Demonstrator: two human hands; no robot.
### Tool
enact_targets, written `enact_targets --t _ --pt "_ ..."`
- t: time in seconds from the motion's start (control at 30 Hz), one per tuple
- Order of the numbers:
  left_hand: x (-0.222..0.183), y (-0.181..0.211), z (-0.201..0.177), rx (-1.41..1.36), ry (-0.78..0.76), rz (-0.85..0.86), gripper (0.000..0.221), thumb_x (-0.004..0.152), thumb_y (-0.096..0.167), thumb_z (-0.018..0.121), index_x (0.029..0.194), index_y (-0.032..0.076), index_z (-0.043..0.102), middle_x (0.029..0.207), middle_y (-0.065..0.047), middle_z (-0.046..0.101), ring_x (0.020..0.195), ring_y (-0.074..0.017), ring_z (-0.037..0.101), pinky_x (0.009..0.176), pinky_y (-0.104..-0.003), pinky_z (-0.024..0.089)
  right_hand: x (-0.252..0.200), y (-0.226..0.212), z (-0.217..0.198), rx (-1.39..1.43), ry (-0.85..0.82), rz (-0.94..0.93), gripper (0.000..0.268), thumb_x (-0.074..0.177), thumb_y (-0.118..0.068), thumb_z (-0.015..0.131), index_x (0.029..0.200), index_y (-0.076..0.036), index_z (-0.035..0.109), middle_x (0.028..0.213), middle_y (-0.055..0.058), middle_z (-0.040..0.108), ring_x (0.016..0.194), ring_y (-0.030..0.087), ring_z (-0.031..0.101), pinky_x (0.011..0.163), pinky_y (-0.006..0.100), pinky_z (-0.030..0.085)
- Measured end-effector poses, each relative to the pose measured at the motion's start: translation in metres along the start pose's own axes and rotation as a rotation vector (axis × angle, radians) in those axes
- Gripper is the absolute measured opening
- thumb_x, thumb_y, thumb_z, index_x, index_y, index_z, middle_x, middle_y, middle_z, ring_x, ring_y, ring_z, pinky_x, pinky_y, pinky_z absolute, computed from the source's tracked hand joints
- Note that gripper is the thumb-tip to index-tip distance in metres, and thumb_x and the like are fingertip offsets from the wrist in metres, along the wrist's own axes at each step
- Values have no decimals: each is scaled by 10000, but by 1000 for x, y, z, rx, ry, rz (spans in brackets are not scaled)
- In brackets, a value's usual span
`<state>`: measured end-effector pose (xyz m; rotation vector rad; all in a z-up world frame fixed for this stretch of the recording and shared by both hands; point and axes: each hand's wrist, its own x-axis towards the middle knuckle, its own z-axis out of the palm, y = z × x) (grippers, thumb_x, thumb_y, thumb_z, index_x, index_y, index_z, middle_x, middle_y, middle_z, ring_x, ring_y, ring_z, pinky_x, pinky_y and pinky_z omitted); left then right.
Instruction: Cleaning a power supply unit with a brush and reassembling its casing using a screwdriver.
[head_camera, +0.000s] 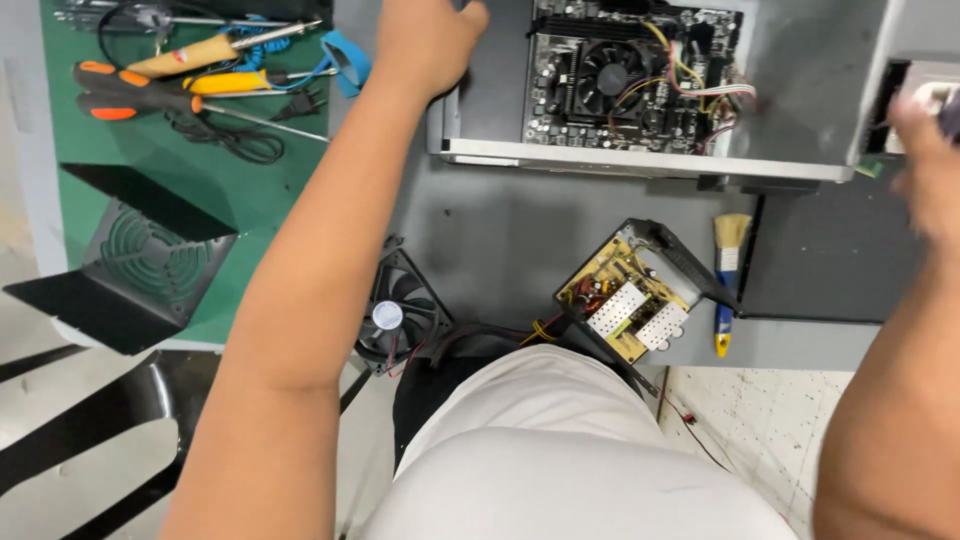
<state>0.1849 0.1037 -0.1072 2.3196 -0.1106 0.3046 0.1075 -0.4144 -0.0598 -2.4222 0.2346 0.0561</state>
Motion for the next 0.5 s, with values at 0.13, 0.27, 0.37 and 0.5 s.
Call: enact_targets --t 0.13,0.27,0.37,0.5 --pt "-7 29 -26 15 -214 -390 369 814 211 630 693 131 290 576 -9 301 541 -189 309 510 -383 238 -100 -109 -1 -434 -183 280 522 860 -497 744 1114 -61 609 983 134 655 690 249 596 562 340 446" --pt "-9 32 -32 -26 -164 -303 281 806 232 629 994 85 482 636 -62 451 579 -269 459 511 -427 345 -136 -133 47 -813 -627 496 452 727 -469 738 1092 -218 650 988 71 716 914 258 665 718 394 545" --pt "-9 48 -42 -60 -187 -384 426 779 186 594 1170 88 457 654 -45 433 562 -215 419 499 -392 360 -151 -71 68 -763 -464 232 147 743 -254 615 831 -138 636 783 77 659 768 302 617 554 400 473" --pt "-8 41 -37 -35 -219 -455 214 717 118 553 771 103 346 580 4 288 517 -157 252 455 -366 205 -145 -76 61 -675 -462 252 161 764 -266 626 872 -150 652 780 72 663 751 289 614 537 394 454"
